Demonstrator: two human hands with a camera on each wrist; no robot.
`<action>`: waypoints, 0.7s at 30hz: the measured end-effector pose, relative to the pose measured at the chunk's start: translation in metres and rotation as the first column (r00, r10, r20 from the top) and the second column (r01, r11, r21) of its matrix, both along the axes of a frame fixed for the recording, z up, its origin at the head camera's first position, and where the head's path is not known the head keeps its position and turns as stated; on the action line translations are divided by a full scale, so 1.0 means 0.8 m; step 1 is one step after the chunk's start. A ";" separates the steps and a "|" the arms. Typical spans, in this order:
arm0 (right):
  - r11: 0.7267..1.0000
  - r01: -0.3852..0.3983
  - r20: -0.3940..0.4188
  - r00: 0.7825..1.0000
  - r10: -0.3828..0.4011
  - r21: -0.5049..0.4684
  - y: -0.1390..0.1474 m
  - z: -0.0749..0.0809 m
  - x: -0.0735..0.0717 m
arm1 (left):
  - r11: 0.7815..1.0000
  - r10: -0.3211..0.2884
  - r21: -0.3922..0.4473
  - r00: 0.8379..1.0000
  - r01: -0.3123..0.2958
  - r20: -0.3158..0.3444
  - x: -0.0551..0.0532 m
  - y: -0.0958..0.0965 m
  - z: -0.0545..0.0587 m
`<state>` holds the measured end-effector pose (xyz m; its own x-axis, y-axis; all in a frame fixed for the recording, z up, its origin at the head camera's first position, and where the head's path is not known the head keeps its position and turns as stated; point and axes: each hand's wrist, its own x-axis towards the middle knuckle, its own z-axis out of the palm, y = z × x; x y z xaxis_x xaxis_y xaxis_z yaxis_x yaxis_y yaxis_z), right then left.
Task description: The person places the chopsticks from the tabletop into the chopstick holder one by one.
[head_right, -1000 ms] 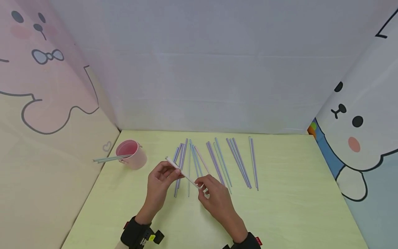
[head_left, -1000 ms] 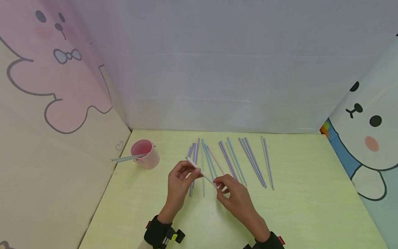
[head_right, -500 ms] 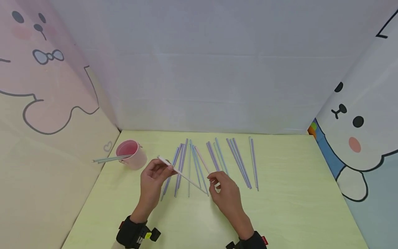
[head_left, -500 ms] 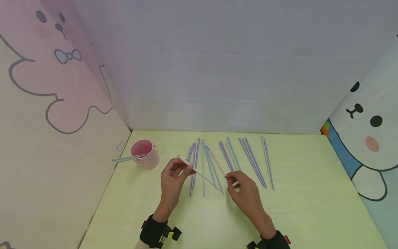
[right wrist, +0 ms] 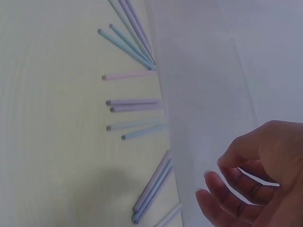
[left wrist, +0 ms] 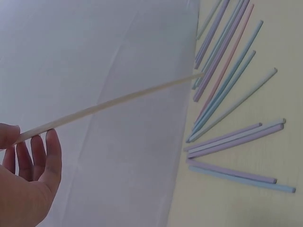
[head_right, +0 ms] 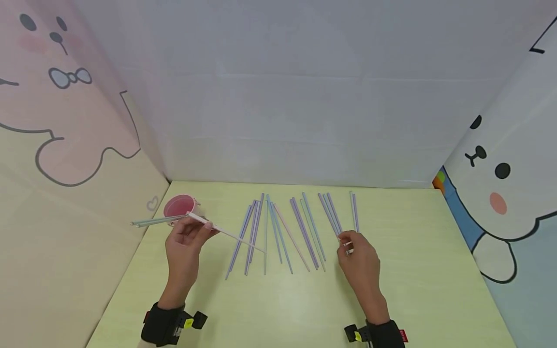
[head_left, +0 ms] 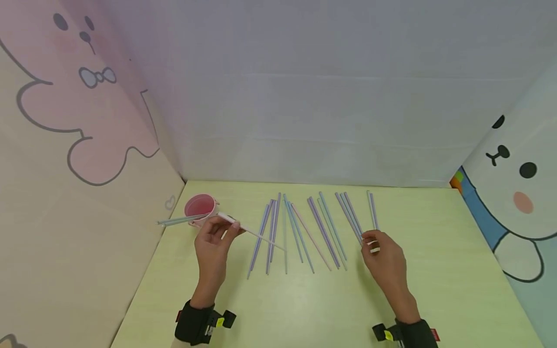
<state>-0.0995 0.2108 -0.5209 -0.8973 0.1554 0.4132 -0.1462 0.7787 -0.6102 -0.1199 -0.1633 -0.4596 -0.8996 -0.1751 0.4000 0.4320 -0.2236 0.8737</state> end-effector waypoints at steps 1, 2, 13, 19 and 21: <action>1.000 0.013 0.005 1.000 -0.013 0.011 0.005 -0.002 0.000 | 1.000 0.008 0.008 1.000 -0.008 -0.006 0.000 -0.003 0.001; 0.999 0.026 0.012 1.000 -0.027 0.021 0.010 -0.004 -0.001 | 1.000 0.015 0.018 1.000 -0.015 -0.010 0.000 -0.006 0.003; 0.991 0.105 0.106 0.988 -0.113 0.080 0.041 -0.019 0.006 | 0.987 0.154 0.053 0.987 -0.152 -0.036 0.005 -0.042 0.017; 0.981 0.166 0.154 0.971 -0.181 0.103 0.051 -0.023 0.004 | 0.969 0.230 0.111 0.970 -0.221 -0.081 0.004 -0.068 0.026; 0.978 0.181 0.172 0.965 -0.197 0.104 0.054 -0.025 0.003 | 0.963 0.249 0.138 0.963 -0.234 -0.104 0.004 -0.077 0.030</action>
<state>-0.0975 0.2539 -0.5408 -0.9159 0.2997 0.2668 0.1146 0.8326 -0.5418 -0.1169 -0.2247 -0.4358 -0.7716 -0.4356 0.4636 0.5858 -0.2024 0.7848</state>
